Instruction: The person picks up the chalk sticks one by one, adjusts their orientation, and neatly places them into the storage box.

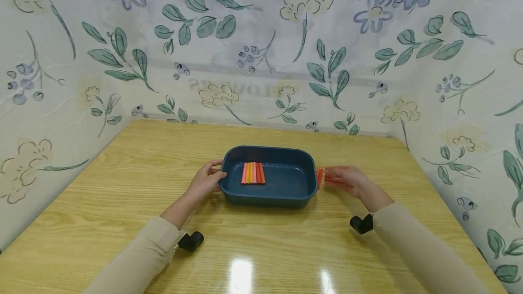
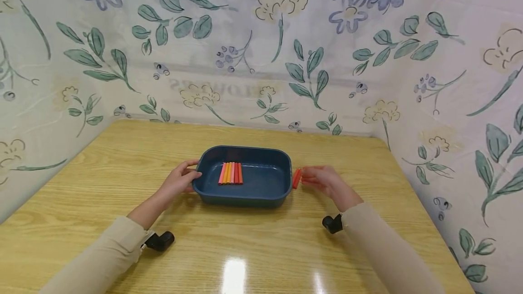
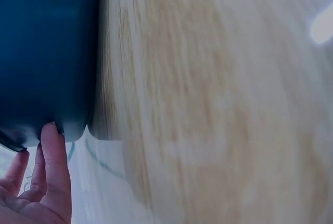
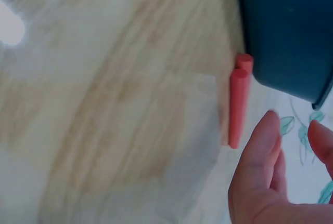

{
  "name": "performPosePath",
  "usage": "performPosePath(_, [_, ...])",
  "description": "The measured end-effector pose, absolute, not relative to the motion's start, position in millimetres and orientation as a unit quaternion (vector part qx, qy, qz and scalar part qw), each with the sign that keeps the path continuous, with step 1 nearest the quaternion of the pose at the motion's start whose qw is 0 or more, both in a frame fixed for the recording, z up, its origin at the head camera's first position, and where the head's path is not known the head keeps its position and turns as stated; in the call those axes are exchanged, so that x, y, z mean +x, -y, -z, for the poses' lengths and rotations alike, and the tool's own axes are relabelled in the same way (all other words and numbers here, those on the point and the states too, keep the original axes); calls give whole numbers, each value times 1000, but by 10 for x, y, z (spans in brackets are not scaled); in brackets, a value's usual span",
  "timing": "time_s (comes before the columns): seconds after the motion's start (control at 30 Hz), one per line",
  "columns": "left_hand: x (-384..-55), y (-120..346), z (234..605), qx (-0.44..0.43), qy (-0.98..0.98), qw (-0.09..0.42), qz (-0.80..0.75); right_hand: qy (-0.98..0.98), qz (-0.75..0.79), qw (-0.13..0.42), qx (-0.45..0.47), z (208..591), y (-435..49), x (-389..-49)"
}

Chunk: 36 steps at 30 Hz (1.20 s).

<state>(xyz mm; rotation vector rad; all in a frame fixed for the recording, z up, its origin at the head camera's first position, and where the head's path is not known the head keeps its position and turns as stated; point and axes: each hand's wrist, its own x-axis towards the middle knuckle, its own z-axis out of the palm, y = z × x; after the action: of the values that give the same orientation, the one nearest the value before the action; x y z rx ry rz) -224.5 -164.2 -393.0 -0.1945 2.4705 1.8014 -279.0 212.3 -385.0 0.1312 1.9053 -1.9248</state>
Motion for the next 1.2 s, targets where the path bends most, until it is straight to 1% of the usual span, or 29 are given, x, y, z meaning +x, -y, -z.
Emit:
performPosePath(0.3, [-2231, 1630, 3916, -59, -806, 40, -588, -752, 630, 186, 55, 4009, -2058, -2812])
performPosePath(0.63, [-2247, 1630, 3909, -55, -804, 41, -590, -773, 602, 193, 51, 4024, -1980, -2892])
performPosePath(0.9, [-2253, 1641, 3924, -60, -805, 43, -589, -811, 552, 183, 69, 3993, -1904, -2935])
performPosePath(1.07, [-2244, 1645, 3926, -58, -804, 45, -591, -801, 565, 182, 83, 3974, -1903, -2961])
performPosePath(1.2, [-2242, 1650, 3933, -56, -802, 44, -593, -769, 604, 185, 96, 3980, -1932, -2981])
